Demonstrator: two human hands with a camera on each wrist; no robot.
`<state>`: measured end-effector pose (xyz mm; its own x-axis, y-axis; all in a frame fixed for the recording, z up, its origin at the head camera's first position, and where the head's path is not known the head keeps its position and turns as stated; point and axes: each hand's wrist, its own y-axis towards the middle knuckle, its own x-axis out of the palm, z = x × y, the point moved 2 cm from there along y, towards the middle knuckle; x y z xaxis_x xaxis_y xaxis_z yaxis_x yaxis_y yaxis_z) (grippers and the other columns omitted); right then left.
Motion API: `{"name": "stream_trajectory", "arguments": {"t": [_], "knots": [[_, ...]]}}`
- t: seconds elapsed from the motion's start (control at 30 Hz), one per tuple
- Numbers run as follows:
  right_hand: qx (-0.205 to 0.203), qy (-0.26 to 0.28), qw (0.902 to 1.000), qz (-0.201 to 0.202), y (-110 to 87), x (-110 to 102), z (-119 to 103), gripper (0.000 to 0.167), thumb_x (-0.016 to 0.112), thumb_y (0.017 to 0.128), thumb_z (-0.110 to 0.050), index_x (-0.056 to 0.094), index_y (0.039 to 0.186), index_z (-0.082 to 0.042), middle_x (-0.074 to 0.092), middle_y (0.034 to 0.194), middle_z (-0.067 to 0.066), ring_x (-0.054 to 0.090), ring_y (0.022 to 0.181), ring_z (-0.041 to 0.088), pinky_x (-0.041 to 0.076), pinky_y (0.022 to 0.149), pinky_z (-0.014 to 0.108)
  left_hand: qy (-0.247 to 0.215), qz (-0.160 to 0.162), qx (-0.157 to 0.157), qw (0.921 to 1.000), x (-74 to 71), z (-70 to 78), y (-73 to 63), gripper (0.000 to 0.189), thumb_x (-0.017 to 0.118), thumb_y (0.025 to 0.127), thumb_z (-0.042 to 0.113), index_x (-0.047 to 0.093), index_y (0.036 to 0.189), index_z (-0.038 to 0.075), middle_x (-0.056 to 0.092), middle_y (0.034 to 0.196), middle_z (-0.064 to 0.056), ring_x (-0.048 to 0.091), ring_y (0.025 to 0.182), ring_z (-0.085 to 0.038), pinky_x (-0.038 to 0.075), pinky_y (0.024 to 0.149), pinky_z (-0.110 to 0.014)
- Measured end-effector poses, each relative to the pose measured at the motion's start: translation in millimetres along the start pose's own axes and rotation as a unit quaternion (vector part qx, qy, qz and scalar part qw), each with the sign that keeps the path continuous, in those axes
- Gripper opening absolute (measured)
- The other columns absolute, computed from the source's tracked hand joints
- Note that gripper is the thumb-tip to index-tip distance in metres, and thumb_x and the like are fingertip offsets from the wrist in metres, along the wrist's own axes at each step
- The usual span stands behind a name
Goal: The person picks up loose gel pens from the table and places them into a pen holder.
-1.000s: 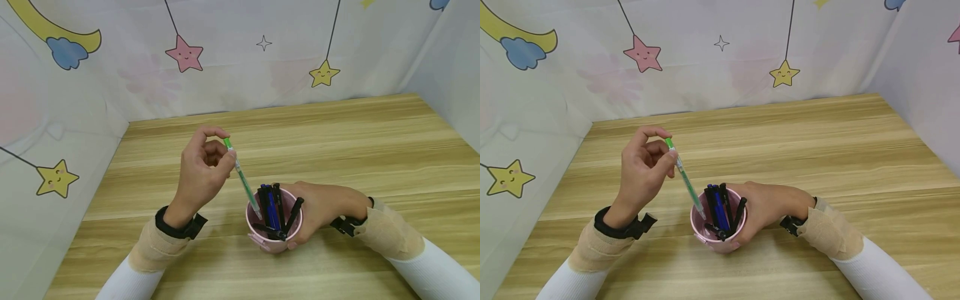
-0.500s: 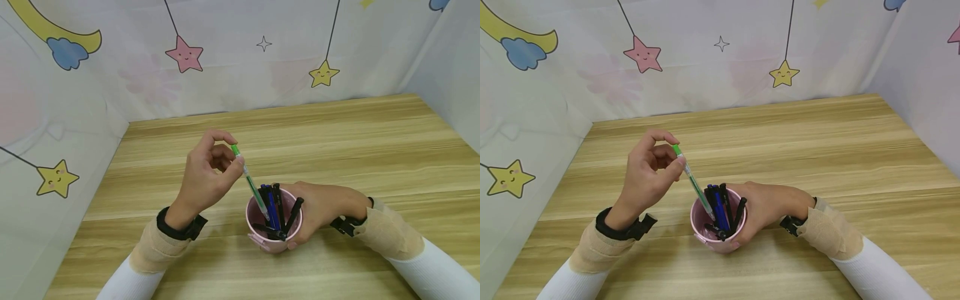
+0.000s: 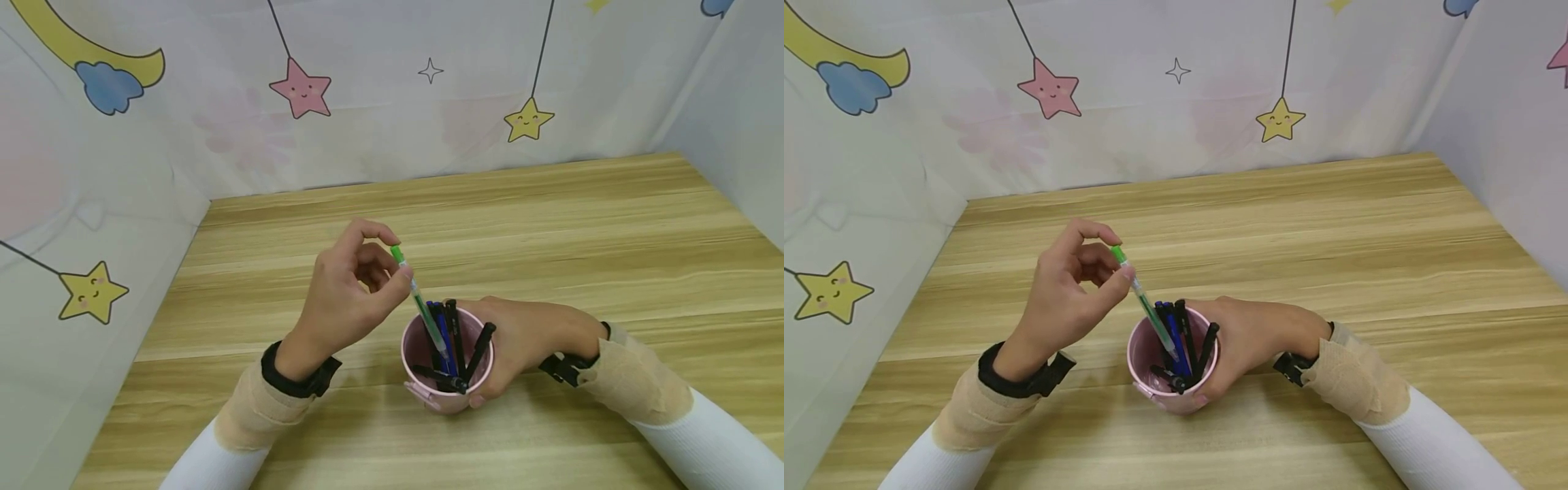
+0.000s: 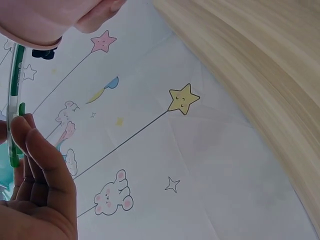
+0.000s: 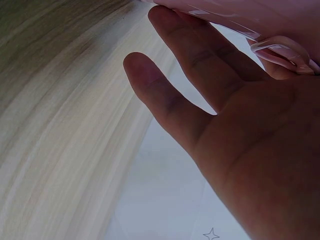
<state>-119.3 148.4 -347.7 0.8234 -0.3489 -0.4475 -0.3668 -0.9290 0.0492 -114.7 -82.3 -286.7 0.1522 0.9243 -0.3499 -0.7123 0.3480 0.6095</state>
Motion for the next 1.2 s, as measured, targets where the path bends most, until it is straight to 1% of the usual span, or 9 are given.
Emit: {"name": "stream_trajectory", "arguments": {"t": [0.13,0.3,0.6,0.9,1.2], "knots": [[0.001,-0.003,1.0000,-0.001,-0.4,-0.2,0.2,0.072,0.092,0.072,-0.030,0.053,0.132,-0.019,0.068,0.121,-0.005,0.066,0.109,0.017,0.052,0.094,0.037,0.019,-0.005,0.009,0.9998,3.2,-0.2,-0.6,0.027,0.071,0.086,0.007,0.054,0.107,0.006,0.066,0.070,0.005,0.055,0.052,-0.010,0.047,0.050,-0.027],[-0.001,-0.009,1.0000,0.002,-0.6,-0.1,0.5,0.072,0.092,0.072,-0.031,0.053,0.132,-0.020,0.068,0.120,-0.006,0.066,0.108,0.016,0.053,0.093,0.037,0.047,-0.019,0.024,0.9984,7.4,-1.9,-1.2,0.028,0.072,0.086,0.009,0.055,0.108,0.006,0.066,0.071,0.007,0.053,0.053,-0.007,0.046,0.049,-0.026],[-0.002,-0.013,0.9999,0.002,-0.1,-0.3,0.6,0.072,0.092,0.072,-0.032,0.052,0.131,-0.021,0.068,0.120,-0.006,0.066,0.108,0.016,0.053,0.093,0.037,0.070,-0.029,0.046,0.9961,9.7,-1.6,-1.1,0.025,0.073,0.086,0.009,0.058,0.106,0.006,0.066,0.072,0.007,0.052,0.054,-0.004,0.046,0.050,-0.024],[0.000,-0.012,0.9999,-0.004,-0.1,0.0,0.2,0.072,0.091,0.073,-0.030,0.052,0.133,-0.020,0.068,0.120,-0.007,0.066,0.108,0.016,0.052,0.095,0.037,0.071,-0.042,0.044,0.9956,10.2,-1.2,-1.2,0.018,0.072,0.089,0.009,0.063,0.104,0.006,0.067,0.073,0.007,0.056,0.057,-0.002,0.048,0.051,-0.022],[-0.001,-0.011,0.9999,-0.001,0.2,0.0,-0.9,0.073,0.092,0.072,-0.030,0.053,0.133,-0.020,0.068,0.120,-0.006,0.065,0.108,0.016,0.051,0.095,0.037,0.081,-0.041,0.047,0.9948,9.6,-1.6,-1.1,0.013,0.070,0.090,0.010,0.064,0.101,0.007,0.067,0.073,0.007,0.057,0.059,-0.002,0.048,0.052,-0.022]]}}
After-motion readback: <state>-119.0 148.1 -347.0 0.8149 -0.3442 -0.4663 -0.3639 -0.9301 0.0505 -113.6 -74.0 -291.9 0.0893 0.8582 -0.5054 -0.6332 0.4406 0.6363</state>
